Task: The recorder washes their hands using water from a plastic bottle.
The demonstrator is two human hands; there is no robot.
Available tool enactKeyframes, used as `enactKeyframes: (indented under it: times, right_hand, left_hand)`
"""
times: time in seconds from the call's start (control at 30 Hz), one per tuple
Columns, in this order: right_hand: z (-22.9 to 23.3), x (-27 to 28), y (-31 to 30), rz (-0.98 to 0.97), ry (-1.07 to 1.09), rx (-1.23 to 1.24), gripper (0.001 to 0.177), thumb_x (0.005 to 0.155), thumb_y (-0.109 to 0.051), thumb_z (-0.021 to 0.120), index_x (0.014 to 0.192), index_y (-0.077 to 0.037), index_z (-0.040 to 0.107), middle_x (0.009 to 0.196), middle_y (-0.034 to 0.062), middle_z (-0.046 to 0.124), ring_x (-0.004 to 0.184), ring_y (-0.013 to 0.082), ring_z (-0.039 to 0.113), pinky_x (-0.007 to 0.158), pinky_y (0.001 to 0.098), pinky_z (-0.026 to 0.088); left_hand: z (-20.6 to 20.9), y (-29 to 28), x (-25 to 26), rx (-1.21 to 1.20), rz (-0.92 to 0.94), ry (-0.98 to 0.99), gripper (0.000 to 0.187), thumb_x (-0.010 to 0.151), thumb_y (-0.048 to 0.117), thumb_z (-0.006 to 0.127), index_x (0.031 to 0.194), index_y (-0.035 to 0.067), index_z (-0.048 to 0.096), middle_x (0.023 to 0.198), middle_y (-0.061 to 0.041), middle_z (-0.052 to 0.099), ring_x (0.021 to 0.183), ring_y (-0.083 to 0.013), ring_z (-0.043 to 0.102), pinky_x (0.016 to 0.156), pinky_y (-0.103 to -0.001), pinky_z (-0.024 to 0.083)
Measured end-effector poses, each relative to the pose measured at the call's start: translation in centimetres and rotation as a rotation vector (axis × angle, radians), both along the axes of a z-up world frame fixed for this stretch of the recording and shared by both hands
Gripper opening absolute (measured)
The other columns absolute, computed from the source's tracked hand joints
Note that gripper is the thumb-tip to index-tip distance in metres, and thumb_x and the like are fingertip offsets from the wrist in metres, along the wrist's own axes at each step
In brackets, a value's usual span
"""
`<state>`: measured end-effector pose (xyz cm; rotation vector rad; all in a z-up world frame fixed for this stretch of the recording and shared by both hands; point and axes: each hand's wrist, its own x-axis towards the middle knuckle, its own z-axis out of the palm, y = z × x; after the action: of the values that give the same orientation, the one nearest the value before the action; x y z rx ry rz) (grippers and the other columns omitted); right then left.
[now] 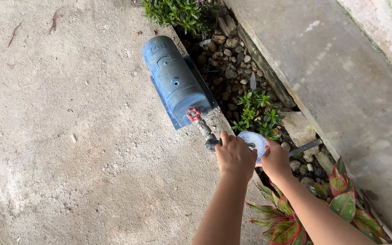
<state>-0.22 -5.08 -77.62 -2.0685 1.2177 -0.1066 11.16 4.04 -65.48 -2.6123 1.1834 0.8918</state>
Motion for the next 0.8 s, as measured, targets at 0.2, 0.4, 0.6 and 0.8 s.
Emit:
enactKeyframes:
  times: [0.2,0.4,0.6,0.8]
  right_hand:
    - [0.8,0.1,0.1,-0.019,0.030,0.033,0.044,0.098,-0.002,0.049,0.141,-0.001,0.058,0.099,0.0255,0.074,0.061,0.0246,0.072,0.056,0.0385,0.058]
    - [1.1,0.1,0.1,-0.022,0.069,0.065,0.045,0.098,-0.002,0.050,0.143,-0.004,0.056,0.096,0.0240,0.074,0.054,0.0220,0.070,0.049,0.0370,0.056]
    - [0.7,-0.1,-0.2,-0.008,0.047,0.030,0.045,0.097,-0.001,0.050,0.142,-0.003,0.057,0.095,0.0234,0.074,0.055,0.0210,0.069,0.049,0.0370,0.055]
    - [0.9,-0.1,-0.1,-0.007,0.022,0.043,0.044,0.099,-0.002,0.048,0.142,-0.002,0.057,0.094,0.0215,0.074,0.055,0.0232,0.068,0.051,0.0379,0.054]
  left_hand:
    - [1.0,0.0,-0.1,0.010,0.030,0.033,0.067,0.104,0.056,0.045,0.135,-0.003,0.055,0.137,-0.015,0.056,0.146,-0.0314,0.027,0.100,-0.042,0.044]
    - [0.8,-0.2,-0.2,0.023,0.041,0.037,0.068,0.105,0.054,0.043,0.141,-0.003,0.050,0.144,-0.016,0.051,0.148,-0.0319,0.024,0.100,-0.042,0.044]
    - [1.3,-0.1,-0.2,0.048,0.031,0.052,0.069,0.106,0.055,0.039,0.145,-0.002,0.047,0.148,-0.017,0.049,0.151,-0.0331,0.021,0.104,-0.044,0.043]
    - [0.2,-0.2,-0.4,0.013,0.060,0.044,0.073,0.104,0.056,0.041,0.149,-0.002,0.041,0.155,-0.017,0.041,0.153,-0.0338,0.014,0.105,-0.046,0.042]
